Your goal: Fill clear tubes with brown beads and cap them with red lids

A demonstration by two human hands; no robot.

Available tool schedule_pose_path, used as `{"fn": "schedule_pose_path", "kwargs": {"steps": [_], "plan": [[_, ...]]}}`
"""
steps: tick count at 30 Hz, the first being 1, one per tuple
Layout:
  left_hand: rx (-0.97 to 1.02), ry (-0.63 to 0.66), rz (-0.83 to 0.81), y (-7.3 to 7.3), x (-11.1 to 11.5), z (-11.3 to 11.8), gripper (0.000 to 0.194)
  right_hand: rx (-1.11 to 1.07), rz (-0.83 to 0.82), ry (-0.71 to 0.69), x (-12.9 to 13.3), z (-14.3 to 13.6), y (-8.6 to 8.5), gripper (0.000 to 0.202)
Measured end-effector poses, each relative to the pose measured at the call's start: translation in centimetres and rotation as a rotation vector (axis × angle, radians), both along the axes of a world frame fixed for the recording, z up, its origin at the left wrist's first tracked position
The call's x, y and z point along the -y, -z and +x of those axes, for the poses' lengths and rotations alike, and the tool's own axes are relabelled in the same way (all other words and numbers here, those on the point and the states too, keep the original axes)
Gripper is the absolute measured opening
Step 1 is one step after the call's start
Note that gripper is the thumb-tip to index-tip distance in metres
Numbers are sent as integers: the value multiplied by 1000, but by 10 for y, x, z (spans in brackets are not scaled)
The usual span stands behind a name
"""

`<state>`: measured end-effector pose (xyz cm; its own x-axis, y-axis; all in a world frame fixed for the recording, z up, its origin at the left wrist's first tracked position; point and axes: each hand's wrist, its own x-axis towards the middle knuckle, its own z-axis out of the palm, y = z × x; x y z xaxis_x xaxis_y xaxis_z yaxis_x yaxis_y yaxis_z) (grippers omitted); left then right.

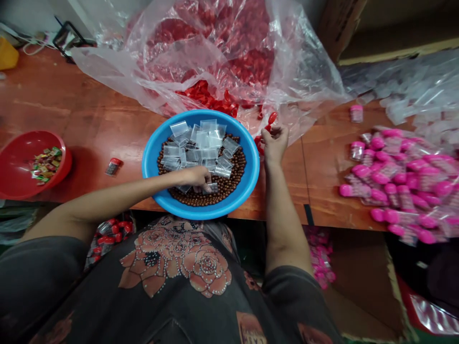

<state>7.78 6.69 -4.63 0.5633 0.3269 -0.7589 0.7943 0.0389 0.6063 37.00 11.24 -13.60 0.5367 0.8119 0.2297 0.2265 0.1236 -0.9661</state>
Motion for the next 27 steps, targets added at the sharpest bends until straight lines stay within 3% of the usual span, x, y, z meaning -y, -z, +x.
{"fn": "schedule_pose_path", "kwargs": {"steps": [5,12,17,22,27], "plan": [[104,-145,-43,12,4,4,30,-102,-18,71,17,-12,-10,38],[240,-229,-149,33,5,6,35,-237,34,104,42,-28,-26,54],[298,-284,-203,40,6,7,35,-252,94,110,71,-34,-52,62],[348,-323,-230,42,8,7,25,-284,108,74,98,-45,-80,60],[411,-361,-319,42,10,10,25,-295,101,41,115,-61,-89,50]]}}
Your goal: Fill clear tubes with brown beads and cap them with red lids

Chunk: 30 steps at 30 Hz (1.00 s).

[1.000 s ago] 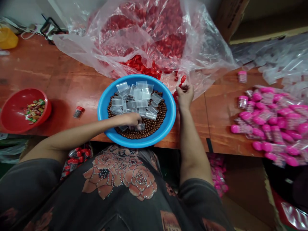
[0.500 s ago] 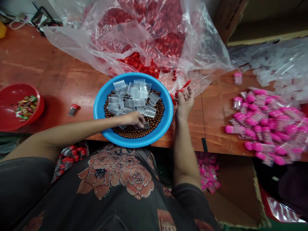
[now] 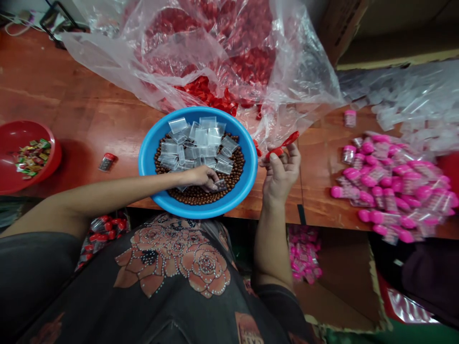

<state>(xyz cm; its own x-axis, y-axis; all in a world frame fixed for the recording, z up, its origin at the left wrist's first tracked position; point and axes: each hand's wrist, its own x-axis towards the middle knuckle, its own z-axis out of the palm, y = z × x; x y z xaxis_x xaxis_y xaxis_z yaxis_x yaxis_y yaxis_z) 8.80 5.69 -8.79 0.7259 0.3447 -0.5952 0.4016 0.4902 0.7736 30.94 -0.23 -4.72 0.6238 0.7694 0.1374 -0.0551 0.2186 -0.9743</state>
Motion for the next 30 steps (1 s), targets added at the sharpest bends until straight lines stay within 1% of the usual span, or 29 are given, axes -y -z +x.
{"fn": "schedule_pose_path", "kwargs": {"steps": [7,9,11,14,17,20,22,24,27,29,30], "plan": [[33,-2,-72,-6,1,3,27,-43,44,10,7,-12,0,45],[62,0,-97,-10,1,3,28,-43,52,2,9,-11,0,46],[98,-11,-114,-17,0,2,30,-20,42,-17,11,-10,-1,47],[172,-42,-106,-37,-1,-2,33,5,33,-46,18,-10,-8,46],[253,-91,-66,-66,2,-12,33,-6,47,-92,24,-13,-18,35],[274,-186,-37,-92,10,-27,34,6,23,-183,28,-24,-30,28],[266,-244,-25,-101,16,-36,37,27,-6,-260,28,-34,-37,31],[271,-296,-19,-104,22,-44,39,36,-23,-337,25,-46,-43,40],[301,-372,-33,-102,28,-53,44,65,-15,-446,18,-61,-47,57],[310,-411,-55,-101,31,-59,45,70,10,-484,14,-69,-47,58],[310,-424,-61,-101,33,-61,45,59,24,-486,12,-73,-48,55]]}}
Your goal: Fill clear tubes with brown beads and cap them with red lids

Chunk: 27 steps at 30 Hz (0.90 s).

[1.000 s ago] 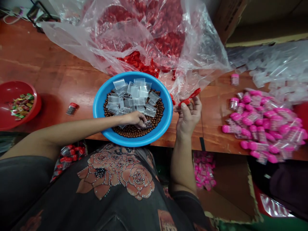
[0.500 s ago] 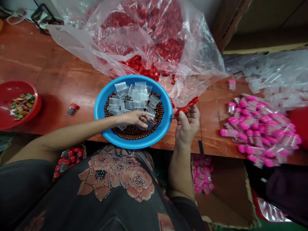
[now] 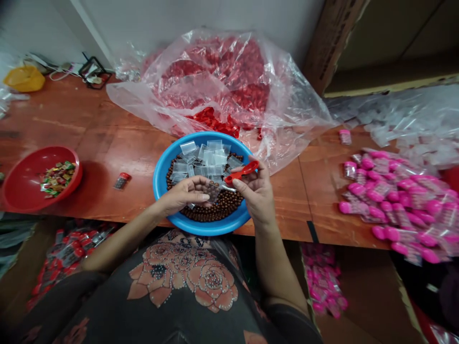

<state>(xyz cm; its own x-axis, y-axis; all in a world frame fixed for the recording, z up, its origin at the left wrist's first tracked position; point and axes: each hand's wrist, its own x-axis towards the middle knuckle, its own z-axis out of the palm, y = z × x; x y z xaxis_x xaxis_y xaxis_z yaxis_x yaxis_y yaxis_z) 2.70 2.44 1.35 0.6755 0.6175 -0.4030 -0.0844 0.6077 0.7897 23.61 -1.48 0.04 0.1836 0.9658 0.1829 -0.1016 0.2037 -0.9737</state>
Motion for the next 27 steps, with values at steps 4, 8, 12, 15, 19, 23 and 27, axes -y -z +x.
{"fn": "schedule_pose_path", "kwargs": {"steps": [4,8,12,15,19,23,27], "plan": [[-10,-12,50,-2,5,-4,43,-77,-11,47,-1,-16,0,30],[-35,-13,237,0,6,-5,42,-64,-42,26,3,-29,1,21],[-48,-9,365,1,5,-8,40,217,60,-6,7,-28,-3,15],[-84,6,419,-1,4,-13,39,528,238,-76,6,-19,-8,28],[-80,-5,384,-5,4,-16,42,856,414,-131,3,-16,-8,60],[-114,-36,366,-7,5,-15,41,995,457,-48,2,-26,0,78],[-118,-137,217,-7,6,-7,47,1018,497,-27,2,-31,3,74]]}}
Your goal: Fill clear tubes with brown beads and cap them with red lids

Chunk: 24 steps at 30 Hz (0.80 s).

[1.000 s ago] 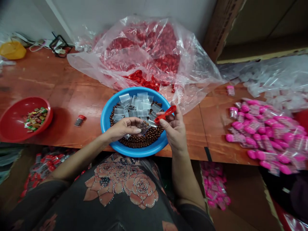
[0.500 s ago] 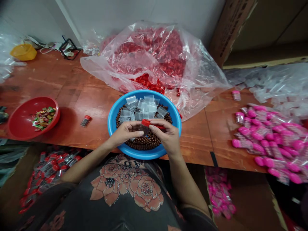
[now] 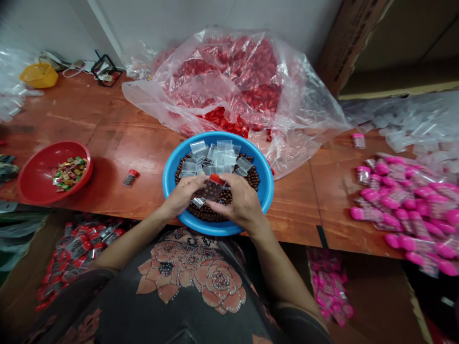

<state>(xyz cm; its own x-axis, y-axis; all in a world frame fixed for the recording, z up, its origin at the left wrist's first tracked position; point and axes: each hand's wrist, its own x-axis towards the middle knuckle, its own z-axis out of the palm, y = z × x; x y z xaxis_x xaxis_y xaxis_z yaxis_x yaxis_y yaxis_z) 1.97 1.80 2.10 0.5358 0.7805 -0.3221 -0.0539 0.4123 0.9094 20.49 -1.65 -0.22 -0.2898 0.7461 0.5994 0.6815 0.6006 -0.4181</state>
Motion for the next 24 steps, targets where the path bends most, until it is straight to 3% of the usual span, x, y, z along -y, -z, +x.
{"fn": "schedule_pose_path", "kwargs": {"steps": [4,11,19,21,24], "plan": [[111,-93,-216,2,3,16,60,20,54,-19,-1,-3,0,71],[205,-228,-162,4,10,30,41,51,-27,-69,1,-9,-7,64],[246,-185,-176,4,11,30,42,120,-26,-77,0,-14,-11,58],[277,-178,-192,4,9,28,43,70,-138,-93,0,-11,-11,60],[344,-142,-248,2,4,22,47,-102,-464,-104,-3,1,-13,68]]}}
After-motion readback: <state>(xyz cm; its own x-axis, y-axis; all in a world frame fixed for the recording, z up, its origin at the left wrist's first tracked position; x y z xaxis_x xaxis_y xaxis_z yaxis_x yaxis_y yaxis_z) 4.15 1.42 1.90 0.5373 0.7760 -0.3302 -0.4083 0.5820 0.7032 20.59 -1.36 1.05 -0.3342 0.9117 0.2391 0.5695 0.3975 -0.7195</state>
